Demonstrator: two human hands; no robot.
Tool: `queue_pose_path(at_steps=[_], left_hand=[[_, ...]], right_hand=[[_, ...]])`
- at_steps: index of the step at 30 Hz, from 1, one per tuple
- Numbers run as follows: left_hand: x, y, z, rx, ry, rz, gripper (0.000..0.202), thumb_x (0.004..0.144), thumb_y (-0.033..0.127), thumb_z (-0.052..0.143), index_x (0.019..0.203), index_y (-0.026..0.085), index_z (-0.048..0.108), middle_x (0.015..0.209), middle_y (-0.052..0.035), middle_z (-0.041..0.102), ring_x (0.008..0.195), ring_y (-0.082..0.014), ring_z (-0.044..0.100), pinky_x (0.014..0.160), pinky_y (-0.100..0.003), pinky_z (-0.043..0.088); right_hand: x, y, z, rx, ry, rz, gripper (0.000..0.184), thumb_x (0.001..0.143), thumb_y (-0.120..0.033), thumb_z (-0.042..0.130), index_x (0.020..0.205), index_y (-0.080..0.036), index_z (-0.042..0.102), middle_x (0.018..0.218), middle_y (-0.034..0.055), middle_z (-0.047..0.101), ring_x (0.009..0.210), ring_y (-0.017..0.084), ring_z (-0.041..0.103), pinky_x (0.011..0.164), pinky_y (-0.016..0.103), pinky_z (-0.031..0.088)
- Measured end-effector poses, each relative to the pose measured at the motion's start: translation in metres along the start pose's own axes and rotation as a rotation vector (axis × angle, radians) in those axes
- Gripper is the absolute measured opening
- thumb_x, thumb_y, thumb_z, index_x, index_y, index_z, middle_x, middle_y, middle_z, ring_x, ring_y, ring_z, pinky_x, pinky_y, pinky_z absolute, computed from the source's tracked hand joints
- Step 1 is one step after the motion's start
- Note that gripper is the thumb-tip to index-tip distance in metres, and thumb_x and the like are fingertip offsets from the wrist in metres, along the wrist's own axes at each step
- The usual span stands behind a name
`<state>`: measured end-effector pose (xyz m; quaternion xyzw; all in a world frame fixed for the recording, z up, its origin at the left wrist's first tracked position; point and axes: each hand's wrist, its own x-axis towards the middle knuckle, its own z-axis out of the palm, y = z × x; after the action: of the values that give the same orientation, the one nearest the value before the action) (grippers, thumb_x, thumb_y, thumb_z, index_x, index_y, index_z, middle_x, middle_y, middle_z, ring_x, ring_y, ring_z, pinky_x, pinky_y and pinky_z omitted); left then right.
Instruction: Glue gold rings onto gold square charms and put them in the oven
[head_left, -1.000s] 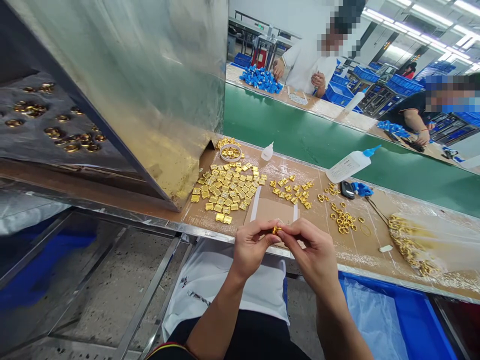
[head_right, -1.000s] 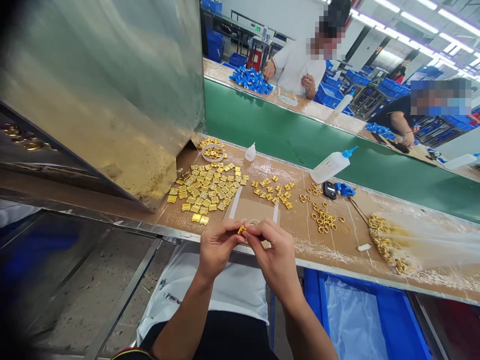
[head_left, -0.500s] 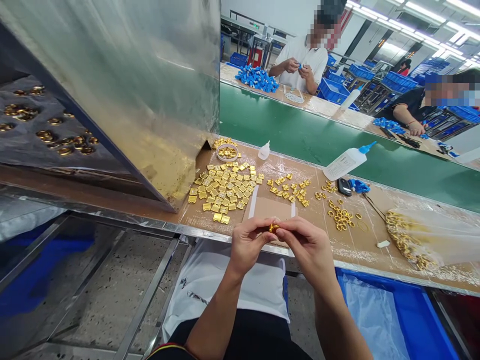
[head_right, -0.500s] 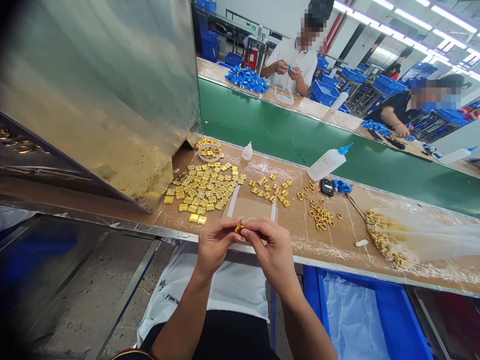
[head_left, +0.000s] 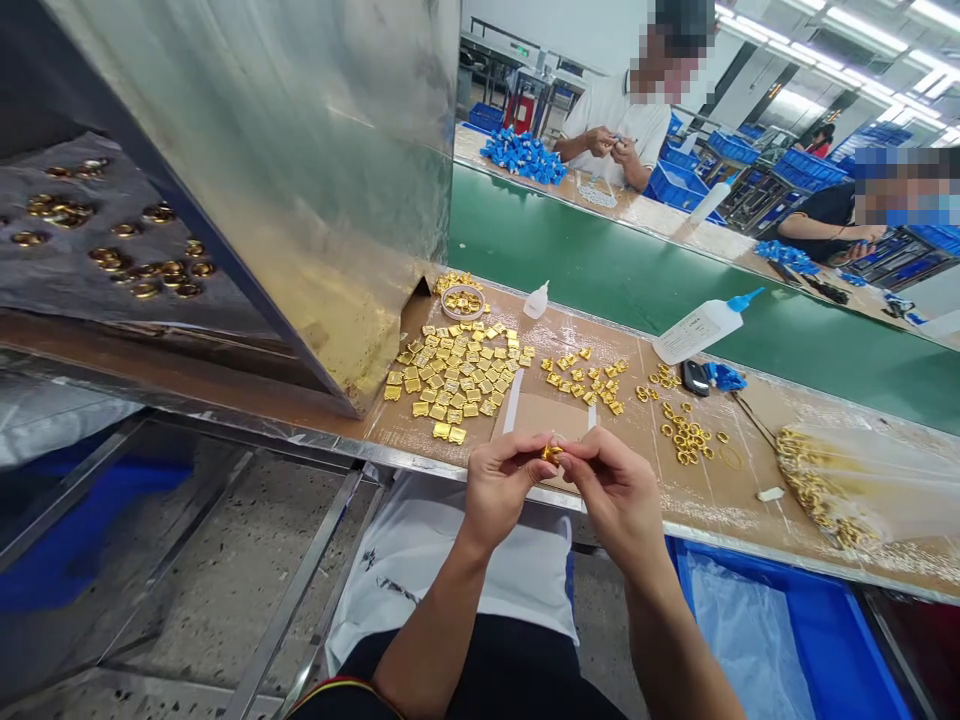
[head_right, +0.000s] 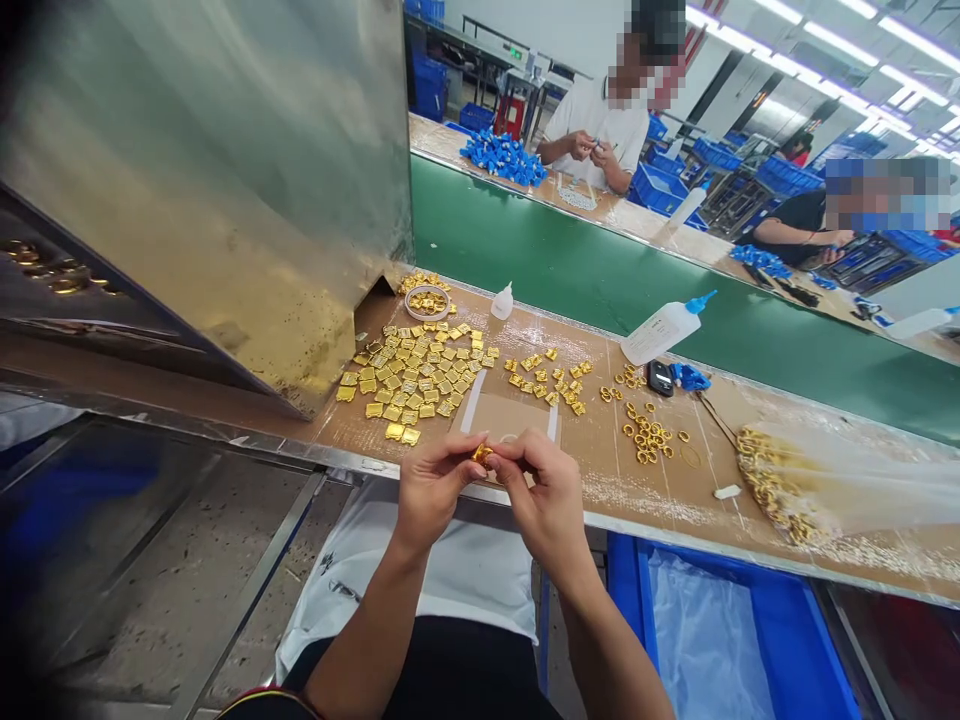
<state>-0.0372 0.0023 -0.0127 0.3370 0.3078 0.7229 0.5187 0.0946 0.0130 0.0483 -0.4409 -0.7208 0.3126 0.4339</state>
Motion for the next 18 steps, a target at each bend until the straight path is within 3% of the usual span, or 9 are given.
queue_pose_path(at_steps=[8, 18], left_hand=[[-0.0018, 0.0007, -0.0004, -0.043, 0.018, -0.107, 0.029, 0.066, 0.042, 0.097, 0.084, 0.022, 0.087, 0.083, -0.0074, 0.083, 0.073, -0.0196, 0.077, 0.067, -0.028, 0.066], [0.0020, 0.0015, 0.0010, -0.066, 0.039, -0.108, 0.030, 0.066, 0.041, 0.097, 0.087, 0.023, 0.087, 0.083, -0.0065, 0.083, 0.072, -0.0179, 0.076, 0.069, -0.026, 0.064]], right_hand=[[-0.0061, -0.0042, 0.0068, -0.074, 0.057, -0.090, 0.022, 0.093, -0.014, 0.068, 0.073, -0.021, 0.065, 0.064, -0.0046, 0.057, 0.057, 0.010, 0.054, 0.053, 0.021, 0.041], [-0.0019, 0.0013, 0.0080, -0.023, 0.074, -0.054, 0.017, 0.092, -0.017, 0.071, 0.076, -0.022, 0.071, 0.067, -0.0027, 0.065, 0.060, 0.011, 0.061, 0.056, 0.021, 0.048]])
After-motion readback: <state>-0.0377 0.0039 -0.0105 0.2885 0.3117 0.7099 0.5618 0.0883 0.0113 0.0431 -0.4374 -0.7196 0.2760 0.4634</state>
